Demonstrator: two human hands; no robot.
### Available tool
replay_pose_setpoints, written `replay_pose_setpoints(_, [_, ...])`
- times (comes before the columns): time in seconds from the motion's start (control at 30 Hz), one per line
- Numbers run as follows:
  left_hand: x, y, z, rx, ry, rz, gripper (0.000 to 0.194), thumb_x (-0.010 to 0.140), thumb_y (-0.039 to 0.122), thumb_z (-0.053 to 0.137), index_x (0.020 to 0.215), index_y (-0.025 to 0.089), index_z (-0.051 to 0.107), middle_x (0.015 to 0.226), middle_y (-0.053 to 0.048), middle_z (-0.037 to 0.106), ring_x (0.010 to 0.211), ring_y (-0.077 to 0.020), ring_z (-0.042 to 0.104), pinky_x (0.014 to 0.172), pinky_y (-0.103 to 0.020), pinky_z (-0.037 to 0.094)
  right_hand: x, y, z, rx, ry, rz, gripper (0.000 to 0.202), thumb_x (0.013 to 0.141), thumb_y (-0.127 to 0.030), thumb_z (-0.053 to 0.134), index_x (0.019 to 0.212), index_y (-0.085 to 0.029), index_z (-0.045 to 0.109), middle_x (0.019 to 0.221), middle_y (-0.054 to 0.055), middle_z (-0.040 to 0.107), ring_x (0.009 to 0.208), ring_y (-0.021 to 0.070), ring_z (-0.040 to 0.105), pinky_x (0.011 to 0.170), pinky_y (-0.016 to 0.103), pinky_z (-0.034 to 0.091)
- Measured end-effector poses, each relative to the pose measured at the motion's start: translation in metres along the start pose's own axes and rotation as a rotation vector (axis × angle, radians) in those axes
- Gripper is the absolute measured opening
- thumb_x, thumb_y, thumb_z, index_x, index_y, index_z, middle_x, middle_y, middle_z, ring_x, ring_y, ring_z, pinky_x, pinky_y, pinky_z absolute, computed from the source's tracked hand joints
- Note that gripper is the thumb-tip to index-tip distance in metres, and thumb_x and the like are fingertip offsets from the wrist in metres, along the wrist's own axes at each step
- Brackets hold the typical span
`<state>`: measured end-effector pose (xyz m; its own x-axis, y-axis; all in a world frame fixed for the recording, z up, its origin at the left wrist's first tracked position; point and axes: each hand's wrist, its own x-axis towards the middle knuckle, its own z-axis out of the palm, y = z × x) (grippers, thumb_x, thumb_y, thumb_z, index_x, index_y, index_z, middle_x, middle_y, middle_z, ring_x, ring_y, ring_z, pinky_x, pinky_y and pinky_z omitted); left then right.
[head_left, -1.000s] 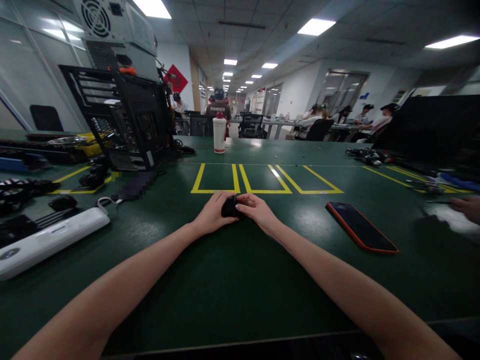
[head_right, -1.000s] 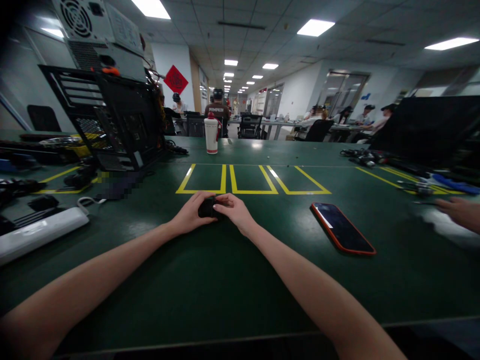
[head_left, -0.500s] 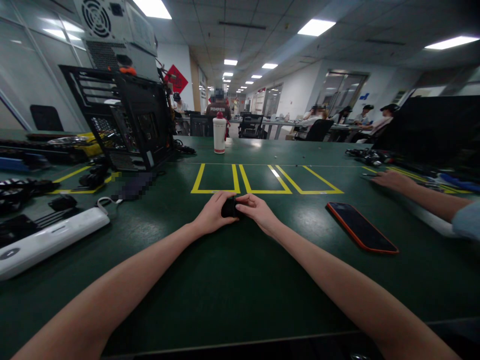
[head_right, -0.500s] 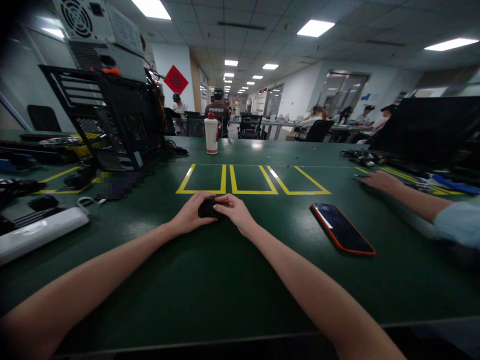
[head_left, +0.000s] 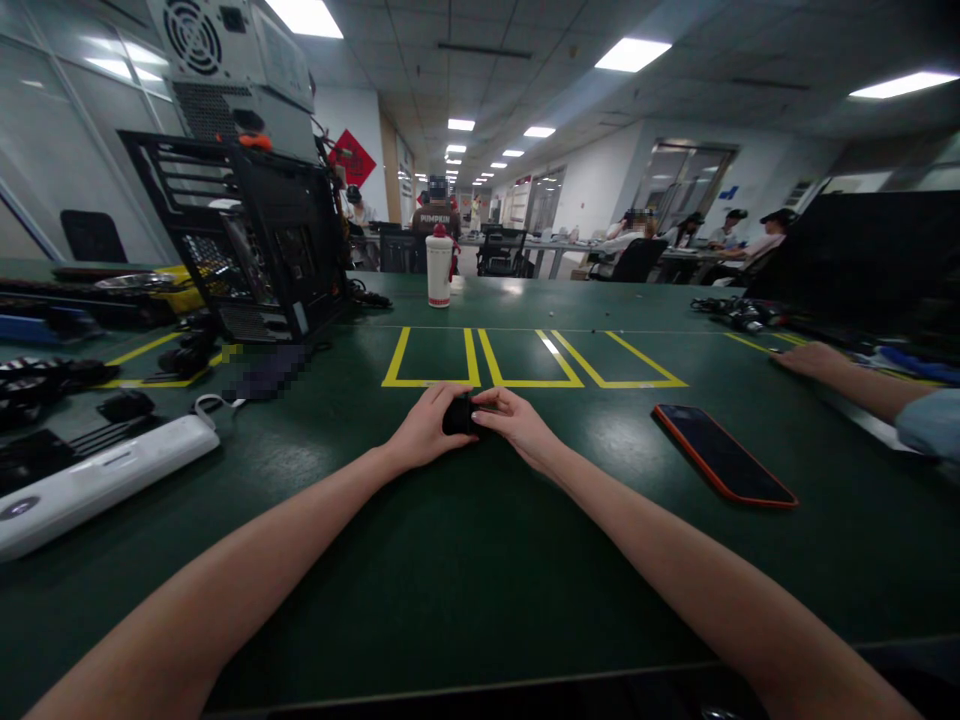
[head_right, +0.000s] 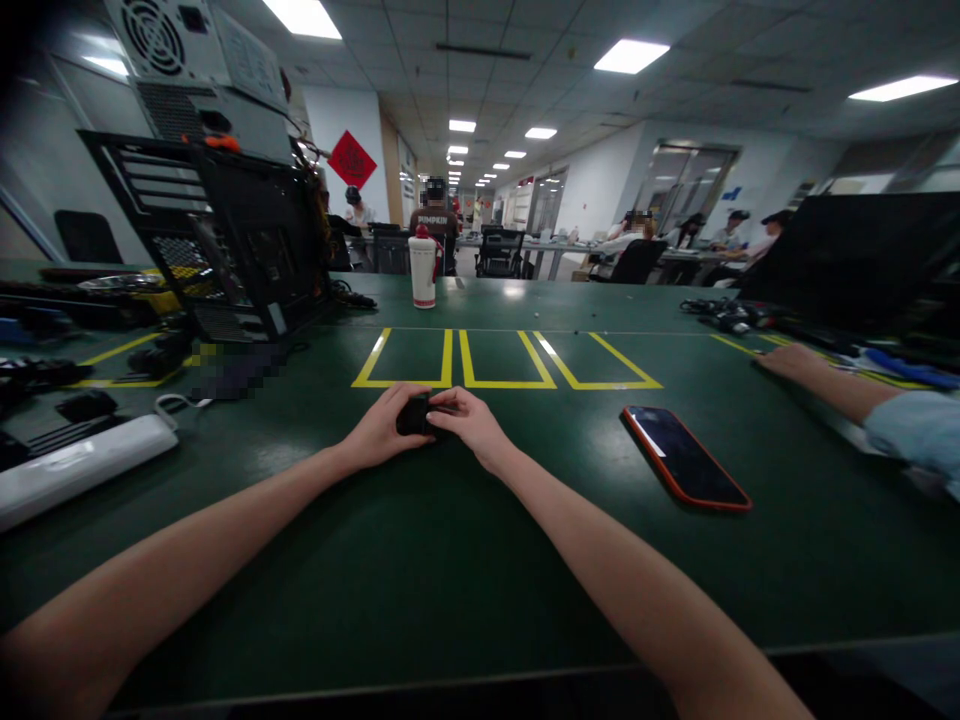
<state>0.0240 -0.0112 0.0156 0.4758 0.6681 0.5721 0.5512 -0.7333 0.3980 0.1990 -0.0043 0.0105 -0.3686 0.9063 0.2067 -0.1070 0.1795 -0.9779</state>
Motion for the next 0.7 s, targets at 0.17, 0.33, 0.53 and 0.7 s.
replay_pose_setpoints(0.17, [0.0001, -0.0003, 0.0003, -0.008, 0.004, -0.004, 0.059, 0.065, 0.028, 0.066, 0.116, 0.023, 0.037, 0.111, -0.006, 0.046, 0.105, -0.0218, 0.044, 0.091, -0.041, 0.037, 0.0025, 0.0013, -0.0006, -0.006, 0.026, 0.04, 0.042, 0.062, -0.022, 0.066, 0.101, -0.022, 0.051, 0.099, 0.004, 0.058, 0.094, 0.016, 0.054, 0.088, 0.037, 0.038])
replay_pose_setpoints(0.33, [-0.0003, -0.0004, 0.0009, -0.005, 0.008, -0.016, 0.058, 0.064, 0.027, 0.066, 0.115, 0.023, 0.038, 0.111, -0.006, 0.046, 0.105, -0.0223, 0.044, 0.091, -0.041, 0.037, 0.0038, 0.0016, -0.0017, -0.004, -0.007, 0.047, 0.035, 0.059, -0.019, 0.067, 0.091, -0.018, 0.055, 0.098, 0.004, 0.058, 0.092, 0.0152, 0.055, 0.089, 0.036, 0.039])
replay_pose_setpoints(0.53, [-0.0001, -0.0015, 0.0013, -0.019, 0.015, -0.012, 0.058, 0.064, 0.028, 0.066, 0.114, 0.023, 0.038, 0.111, -0.006, 0.046, 0.104, -0.0223, 0.045, 0.09, -0.042, 0.038, -0.0014, -0.0042, 0.0014, -0.063, 0.019, -0.002, 0.029, 0.064, -0.025, 0.065, 0.09, -0.019, 0.055, 0.096, 0.003, 0.058, 0.094, 0.0144, 0.054, 0.088, 0.034, 0.04])
replay_pose_setpoints(0.7, [0.0003, -0.0006, 0.0012, -0.018, 0.018, -0.009, 0.058, 0.063, 0.026, 0.067, 0.114, 0.023, 0.038, 0.11, -0.006, 0.047, 0.103, -0.0219, 0.045, 0.09, -0.041, 0.038, 0.0022, -0.0018, 0.001, -0.057, 0.036, -0.002, 0.034, 0.063, -0.022, 0.065, 0.095, -0.019, 0.055, 0.097, 0.003, 0.059, 0.094, 0.0152, 0.054, 0.09, 0.035, 0.039])
